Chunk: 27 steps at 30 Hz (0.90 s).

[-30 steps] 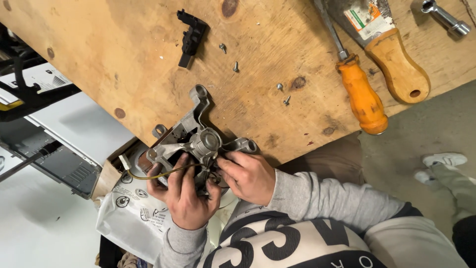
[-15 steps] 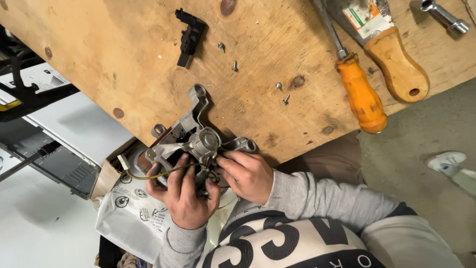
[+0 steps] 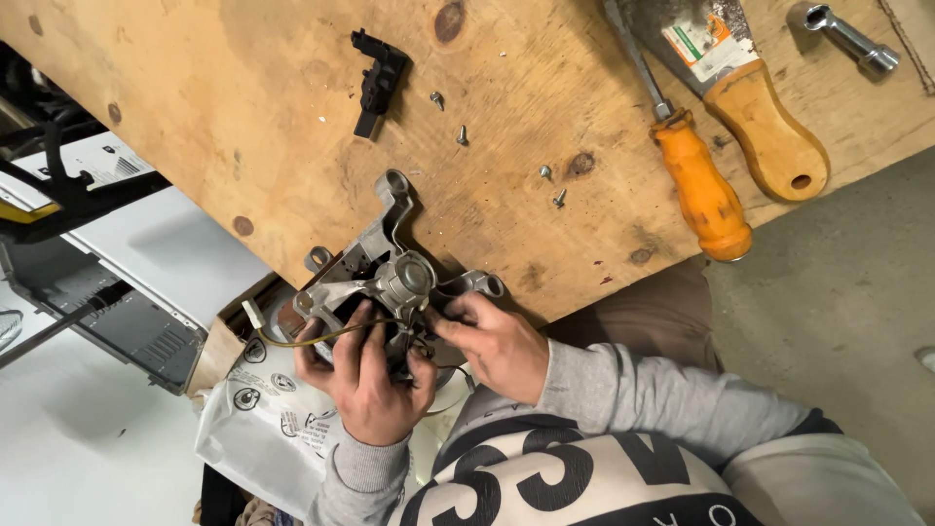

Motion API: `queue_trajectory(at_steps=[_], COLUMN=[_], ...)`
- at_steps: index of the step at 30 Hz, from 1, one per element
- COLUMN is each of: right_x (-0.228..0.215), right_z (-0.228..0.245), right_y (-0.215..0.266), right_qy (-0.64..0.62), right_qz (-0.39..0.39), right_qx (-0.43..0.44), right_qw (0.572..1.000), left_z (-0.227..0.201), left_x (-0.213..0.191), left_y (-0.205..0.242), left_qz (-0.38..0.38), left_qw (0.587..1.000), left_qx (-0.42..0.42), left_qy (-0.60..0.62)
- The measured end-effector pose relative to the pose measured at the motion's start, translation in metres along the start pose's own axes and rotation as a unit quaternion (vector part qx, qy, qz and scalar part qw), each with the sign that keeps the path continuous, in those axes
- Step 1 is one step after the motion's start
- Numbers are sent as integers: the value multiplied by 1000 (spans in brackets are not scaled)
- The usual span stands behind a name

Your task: The person assembles a small electric motor on a wooden workbench. They attach a black plastic component to the motor housing, secure it with screws using a screwdriver, and then attach a metal bracket to the assembly.

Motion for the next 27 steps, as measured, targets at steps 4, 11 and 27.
queue_trajectory(at_steps=[4,11,27], right_x=[2,-1,-122], right_z=[-1,3,23], right_y=[-3,-7,40], right_qy=[-19,-3,256], right_qz=[10,-4,-91], right_qx=[27,12,31], right_qw=[999,1000,962], left_z=[0,1,10], left_x=[1,2,-7], left_y=[3,1,17], left_qz=[0,3,-104], left_qw=[1000,1000,992], left_qx=[0,-5,-5], left_qy=[5,0,67])
Point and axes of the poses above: each hand's wrist, its own y-axis away from the middle knuckle, its own x-axis out of the palm, z = x × y, the point moved 1 cm from there along -y, towards the middle knuckle, and after that the axes turned 13 degrees about x, right-handed, at the moved point
